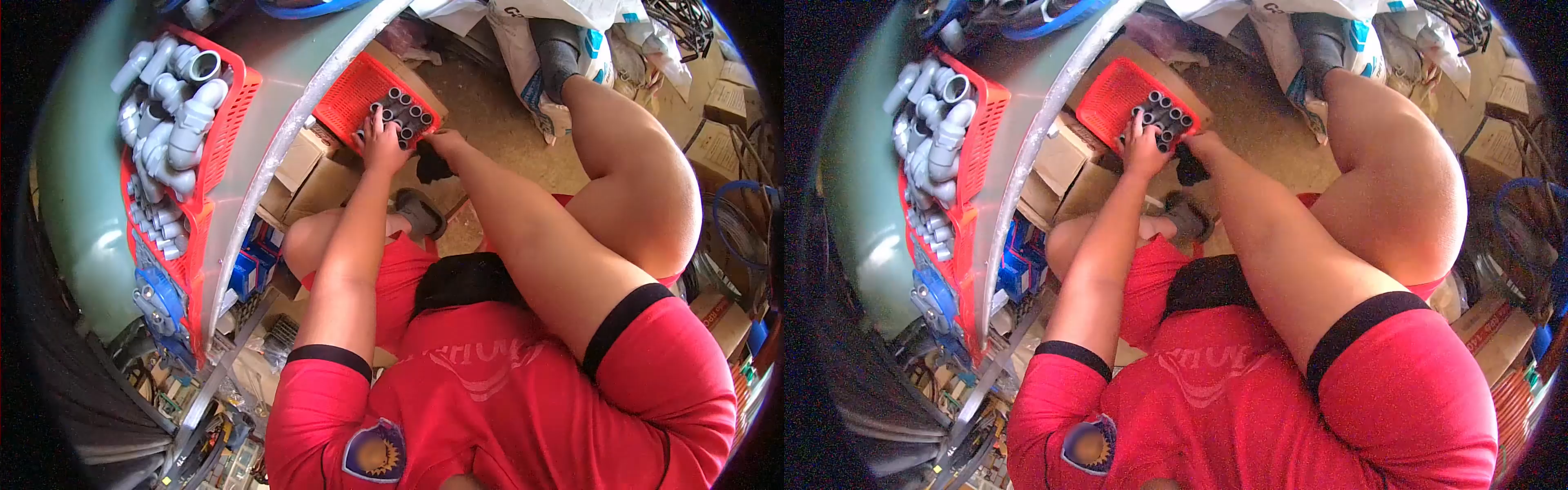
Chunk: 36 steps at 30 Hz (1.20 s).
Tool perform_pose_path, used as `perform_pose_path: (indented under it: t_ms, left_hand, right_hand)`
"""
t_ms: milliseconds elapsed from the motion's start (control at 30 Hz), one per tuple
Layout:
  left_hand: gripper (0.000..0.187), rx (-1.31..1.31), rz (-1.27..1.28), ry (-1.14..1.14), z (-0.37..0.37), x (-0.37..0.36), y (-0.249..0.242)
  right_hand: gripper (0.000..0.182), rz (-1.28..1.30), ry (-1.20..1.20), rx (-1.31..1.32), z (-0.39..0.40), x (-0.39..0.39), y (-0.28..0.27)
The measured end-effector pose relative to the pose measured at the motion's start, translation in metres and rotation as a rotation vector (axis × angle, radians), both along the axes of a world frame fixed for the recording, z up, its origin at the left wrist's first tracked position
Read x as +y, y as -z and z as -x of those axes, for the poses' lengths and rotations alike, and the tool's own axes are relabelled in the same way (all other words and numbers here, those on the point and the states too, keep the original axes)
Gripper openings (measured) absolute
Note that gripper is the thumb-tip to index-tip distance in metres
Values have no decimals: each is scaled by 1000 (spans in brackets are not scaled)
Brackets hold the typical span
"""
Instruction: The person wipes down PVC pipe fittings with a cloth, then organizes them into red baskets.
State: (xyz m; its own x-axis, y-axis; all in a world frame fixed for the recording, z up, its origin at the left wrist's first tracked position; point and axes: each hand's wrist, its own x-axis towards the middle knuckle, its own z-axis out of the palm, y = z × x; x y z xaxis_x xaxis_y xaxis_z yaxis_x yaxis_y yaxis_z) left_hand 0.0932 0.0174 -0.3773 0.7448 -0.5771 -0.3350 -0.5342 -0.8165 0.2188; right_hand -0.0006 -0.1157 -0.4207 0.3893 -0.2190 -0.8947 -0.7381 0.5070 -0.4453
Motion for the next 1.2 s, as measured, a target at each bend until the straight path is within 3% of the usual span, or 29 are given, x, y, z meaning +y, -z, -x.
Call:
perform_pose_path:
  t_ms: [300,400,500,733,1200]
  left_hand:
    - [53,4,-62,66,-1,-5,-14]
    - [53,-10,-51,104,-3,-6,-12]
    - [49,-19,-85,187,-3,-8,-13]
    - [34,67,-254,100,-4,-28,-11]
    - [17,-54,-149,171,9,-9,36]
  right_hand:
    - [26,133,38,46,-4,20,29]
    - [26,270,-111,60,-7,18,30]
    - [27,270,-138,63,-6,13,18]
    - [29,305,-88,12,-5,21,43]
    - [39,296,-186,131,-12,17,23]
